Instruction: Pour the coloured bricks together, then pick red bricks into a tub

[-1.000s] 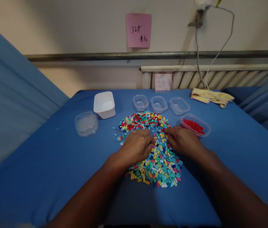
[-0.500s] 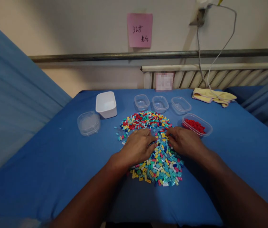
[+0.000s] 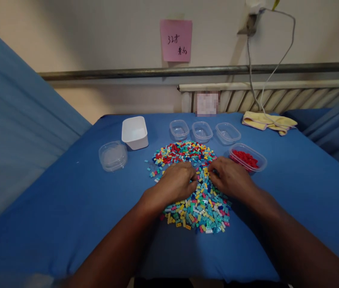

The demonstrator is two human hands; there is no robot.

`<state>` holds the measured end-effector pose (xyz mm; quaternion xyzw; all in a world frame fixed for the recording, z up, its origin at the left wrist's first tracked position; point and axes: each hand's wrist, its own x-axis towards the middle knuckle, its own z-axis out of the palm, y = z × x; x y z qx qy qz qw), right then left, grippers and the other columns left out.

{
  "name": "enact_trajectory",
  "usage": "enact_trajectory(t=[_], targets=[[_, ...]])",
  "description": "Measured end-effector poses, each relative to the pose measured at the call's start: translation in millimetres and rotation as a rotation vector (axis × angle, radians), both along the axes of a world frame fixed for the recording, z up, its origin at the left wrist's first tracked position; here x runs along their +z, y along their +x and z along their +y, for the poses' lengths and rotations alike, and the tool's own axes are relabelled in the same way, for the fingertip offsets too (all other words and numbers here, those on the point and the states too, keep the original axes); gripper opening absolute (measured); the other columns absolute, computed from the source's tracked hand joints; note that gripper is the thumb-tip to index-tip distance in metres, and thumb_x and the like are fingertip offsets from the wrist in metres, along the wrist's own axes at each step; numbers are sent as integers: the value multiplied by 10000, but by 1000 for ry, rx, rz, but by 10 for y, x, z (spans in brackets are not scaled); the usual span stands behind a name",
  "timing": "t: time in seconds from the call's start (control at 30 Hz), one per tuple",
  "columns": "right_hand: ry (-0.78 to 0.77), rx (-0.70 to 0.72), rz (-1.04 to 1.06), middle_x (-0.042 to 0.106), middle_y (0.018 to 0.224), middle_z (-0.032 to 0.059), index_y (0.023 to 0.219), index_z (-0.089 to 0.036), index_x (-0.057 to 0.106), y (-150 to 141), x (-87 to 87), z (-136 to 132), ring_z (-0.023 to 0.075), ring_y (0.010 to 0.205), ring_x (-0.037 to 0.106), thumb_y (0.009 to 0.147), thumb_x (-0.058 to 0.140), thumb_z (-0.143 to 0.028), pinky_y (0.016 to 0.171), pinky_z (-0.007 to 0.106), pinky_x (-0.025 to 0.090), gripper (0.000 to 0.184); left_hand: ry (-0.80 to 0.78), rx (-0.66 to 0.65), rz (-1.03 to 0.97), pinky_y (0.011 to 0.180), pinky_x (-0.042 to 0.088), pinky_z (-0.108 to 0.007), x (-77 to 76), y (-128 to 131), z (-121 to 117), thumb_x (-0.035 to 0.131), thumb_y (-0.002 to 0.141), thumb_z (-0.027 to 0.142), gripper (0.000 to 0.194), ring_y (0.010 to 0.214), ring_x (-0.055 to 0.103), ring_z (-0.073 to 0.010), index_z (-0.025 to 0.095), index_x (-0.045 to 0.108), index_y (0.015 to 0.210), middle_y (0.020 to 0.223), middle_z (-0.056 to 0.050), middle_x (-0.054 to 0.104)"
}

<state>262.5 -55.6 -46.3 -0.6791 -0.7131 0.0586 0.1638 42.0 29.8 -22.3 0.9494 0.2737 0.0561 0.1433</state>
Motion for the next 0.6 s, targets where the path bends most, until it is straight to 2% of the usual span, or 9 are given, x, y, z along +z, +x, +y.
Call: enact_trajectory(t=[0.2, 0.43, 0.53, 0.6], targets=[[85, 61, 136, 721, 897, 45, 986, -205, 692, 10, -43, -17, 200, 799, 635, 980, 598, -223, 705, 309, 376, 96, -1, -5, 32, 817, 498, -363, 46, -158, 44, 653, 920, 196, 78, 908, 675, -241, 198, 726, 893, 955, -65, 749], [101, 155, 189, 711, 910, 50, 974, -203, 673, -10, -56, -16, 213, 867, 642, 989, 575, -161, 761, 318, 416, 108, -81, 8, -30, 959, 531, -414, 61, -225, 93, 646, 949, 185, 236, 1087, 713, -279, 201, 773, 1147, 1140, -100, 791], [107, 182, 254, 722, 927, 53, 1001, -203, 693, -35, -58, -21, 212, 873, 654, 994, 575, -163, 771, 324, 443, 125, -115, 7, -57, 935, 532, -395, 89, -258, 119, 608, 950, 139, 237, 1033, 715, -251, 203, 790, 1087, 1077, -79, 792], [100, 179, 343, 738, 943, 52, 1032, -209, 716, -75, -60, -29, 207, 867, 670, 999, 591, -193, 774, 325, 471, 130, -105, 1, -60, 904, 529, -387, 105, -256, 102, 626, 973, 189, 193, 999, 708, -245, 205, 801, 1052, 1041, -74, 782]])
